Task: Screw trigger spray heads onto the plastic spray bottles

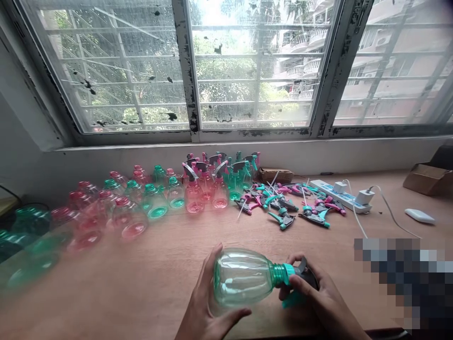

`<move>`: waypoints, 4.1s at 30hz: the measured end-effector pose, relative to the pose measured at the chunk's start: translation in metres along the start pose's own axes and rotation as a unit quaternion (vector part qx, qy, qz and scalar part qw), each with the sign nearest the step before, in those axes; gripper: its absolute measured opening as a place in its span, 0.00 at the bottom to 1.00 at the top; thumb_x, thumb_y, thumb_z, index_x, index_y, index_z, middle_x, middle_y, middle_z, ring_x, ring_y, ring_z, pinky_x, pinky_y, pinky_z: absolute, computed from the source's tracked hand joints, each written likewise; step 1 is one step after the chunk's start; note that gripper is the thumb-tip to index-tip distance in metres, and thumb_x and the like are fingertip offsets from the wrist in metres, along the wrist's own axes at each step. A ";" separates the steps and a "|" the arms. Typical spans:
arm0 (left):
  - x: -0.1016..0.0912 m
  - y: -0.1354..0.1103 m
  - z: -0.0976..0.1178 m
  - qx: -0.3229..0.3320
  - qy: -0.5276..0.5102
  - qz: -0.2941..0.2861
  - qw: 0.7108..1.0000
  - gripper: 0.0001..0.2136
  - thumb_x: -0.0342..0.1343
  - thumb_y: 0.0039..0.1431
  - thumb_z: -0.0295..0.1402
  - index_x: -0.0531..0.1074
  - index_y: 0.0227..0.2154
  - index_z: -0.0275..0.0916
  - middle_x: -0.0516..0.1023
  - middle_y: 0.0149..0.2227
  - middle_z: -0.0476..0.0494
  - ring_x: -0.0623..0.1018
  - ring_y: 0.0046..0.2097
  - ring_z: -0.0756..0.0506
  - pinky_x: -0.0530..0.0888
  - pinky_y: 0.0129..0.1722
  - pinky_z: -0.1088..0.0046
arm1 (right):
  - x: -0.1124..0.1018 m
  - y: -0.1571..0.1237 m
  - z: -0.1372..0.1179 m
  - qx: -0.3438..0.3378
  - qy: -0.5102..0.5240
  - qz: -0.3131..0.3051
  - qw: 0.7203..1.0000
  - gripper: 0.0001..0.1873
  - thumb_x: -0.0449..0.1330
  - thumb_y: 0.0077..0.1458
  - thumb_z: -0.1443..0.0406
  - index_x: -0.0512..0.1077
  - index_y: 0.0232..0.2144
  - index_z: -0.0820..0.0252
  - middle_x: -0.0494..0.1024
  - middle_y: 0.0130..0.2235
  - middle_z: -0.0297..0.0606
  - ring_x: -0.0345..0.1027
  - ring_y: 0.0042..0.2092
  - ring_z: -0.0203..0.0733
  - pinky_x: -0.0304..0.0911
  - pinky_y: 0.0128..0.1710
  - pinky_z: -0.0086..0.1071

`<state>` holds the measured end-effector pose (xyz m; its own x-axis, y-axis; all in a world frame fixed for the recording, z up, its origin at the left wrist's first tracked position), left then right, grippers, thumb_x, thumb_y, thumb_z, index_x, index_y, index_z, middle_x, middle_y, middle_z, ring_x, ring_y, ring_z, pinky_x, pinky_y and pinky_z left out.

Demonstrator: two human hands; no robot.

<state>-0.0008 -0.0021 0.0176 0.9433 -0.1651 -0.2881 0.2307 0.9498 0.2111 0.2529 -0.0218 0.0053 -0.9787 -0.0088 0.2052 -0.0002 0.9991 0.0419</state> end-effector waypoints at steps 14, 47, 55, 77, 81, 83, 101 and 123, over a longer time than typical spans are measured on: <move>-0.004 0.004 0.017 -0.095 -0.131 -0.096 0.982 0.38 0.59 0.58 0.53 0.55 0.68 0.46 0.57 0.72 0.41 0.56 0.72 0.33 0.52 0.71 0.51 | 0.005 0.000 -0.006 0.022 -0.043 0.009 0.999 0.20 0.74 0.44 0.54 0.81 0.39 0.56 0.79 0.27 0.31 0.72 0.30 0.41 0.68 0.30 0.31; -0.001 0.001 -0.003 0.047 -0.026 -0.006 0.999 0.32 0.60 0.61 0.42 0.57 0.67 0.55 0.53 0.73 0.46 0.51 0.73 0.34 0.49 0.72 0.50 | 0.003 0.005 -0.003 0.021 -0.049 -0.031 0.998 0.19 0.71 0.47 0.52 0.78 0.36 0.60 0.81 0.22 0.34 0.74 0.26 0.43 0.68 0.28 0.33; 0.002 -0.001 -0.004 0.008 -0.099 -0.030 0.995 0.47 0.69 0.50 0.48 0.49 0.69 0.56 0.57 0.72 0.46 0.54 0.72 0.33 0.45 0.73 0.51 | 0.006 0.006 -0.006 0.023 -0.032 -0.043 0.998 0.19 0.73 0.46 0.54 0.78 0.36 0.59 0.81 0.22 0.31 0.74 0.25 0.42 0.67 0.28 0.30; 0.001 0.002 -0.006 -0.020 -0.107 -0.083 0.991 0.39 0.62 0.60 0.44 0.45 0.69 0.63 0.58 0.72 0.51 0.61 0.71 0.39 0.53 0.72 0.58 | 0.002 0.006 -0.001 0.033 -0.024 -0.049 0.998 0.21 0.72 0.49 0.53 0.76 0.37 0.62 0.80 0.23 0.32 0.72 0.27 0.39 0.66 0.29 0.30; -0.002 0.003 -0.006 -0.035 -0.119 -0.089 0.988 0.54 0.69 0.50 0.49 0.40 0.71 0.47 0.50 0.74 0.40 0.51 0.73 0.34 0.46 0.73 0.54 | 0.001 0.006 -0.001 0.020 -0.047 -0.053 0.997 0.21 0.71 0.49 0.53 0.76 0.38 0.62 0.79 0.23 0.32 0.71 0.27 0.39 0.65 0.29 0.31; -0.003 0.005 -0.004 -0.045 -0.130 -0.097 0.986 0.49 0.67 0.51 0.51 0.47 0.70 0.43 0.53 0.73 0.38 0.52 0.73 0.33 0.47 0.73 0.53 | 0.001 0.007 -0.001 0.016 -0.054 -0.051 0.997 0.21 0.72 0.49 0.53 0.76 0.38 0.62 0.79 0.23 0.32 0.71 0.27 0.39 0.65 0.29 0.31; -0.006 0.005 -0.010 -0.052 -0.134 -0.121 0.982 0.45 0.66 0.57 0.42 0.45 0.70 0.50 0.47 0.75 0.43 0.49 0.74 0.37 0.44 0.73 0.54 | 0.002 0.007 -0.001 0.039 0.000 -0.039 0.998 0.23 0.73 0.47 0.52 0.76 0.38 0.63 0.79 0.25 0.32 0.72 0.27 0.38 0.67 0.28 0.30; -0.005 0.006 -0.007 -0.029 -0.149 -0.138 0.979 0.47 0.66 0.55 0.45 0.44 0.71 0.48 0.52 0.74 0.42 0.49 0.73 0.33 0.46 0.72 0.50 | 0.004 0.007 -0.003 0.025 -0.017 -0.033 0.999 0.21 0.73 0.46 0.52 0.77 0.35 0.61 0.80 0.23 0.32 0.73 0.25 0.39 0.67 0.27 0.30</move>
<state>-0.0054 0.0067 0.0141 0.8769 -0.4790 -0.0395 0.4804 0.8705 0.1071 0.2495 -0.0146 0.0092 -0.9826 -0.0740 0.1705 -0.0741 0.9972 0.0055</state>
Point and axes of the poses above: each hand's wrist, its own y-axis towards the middle knuckle, its own x-axis out of the palm, z = x × y, the point moved 2 cm from there along y, towards the middle knuckle
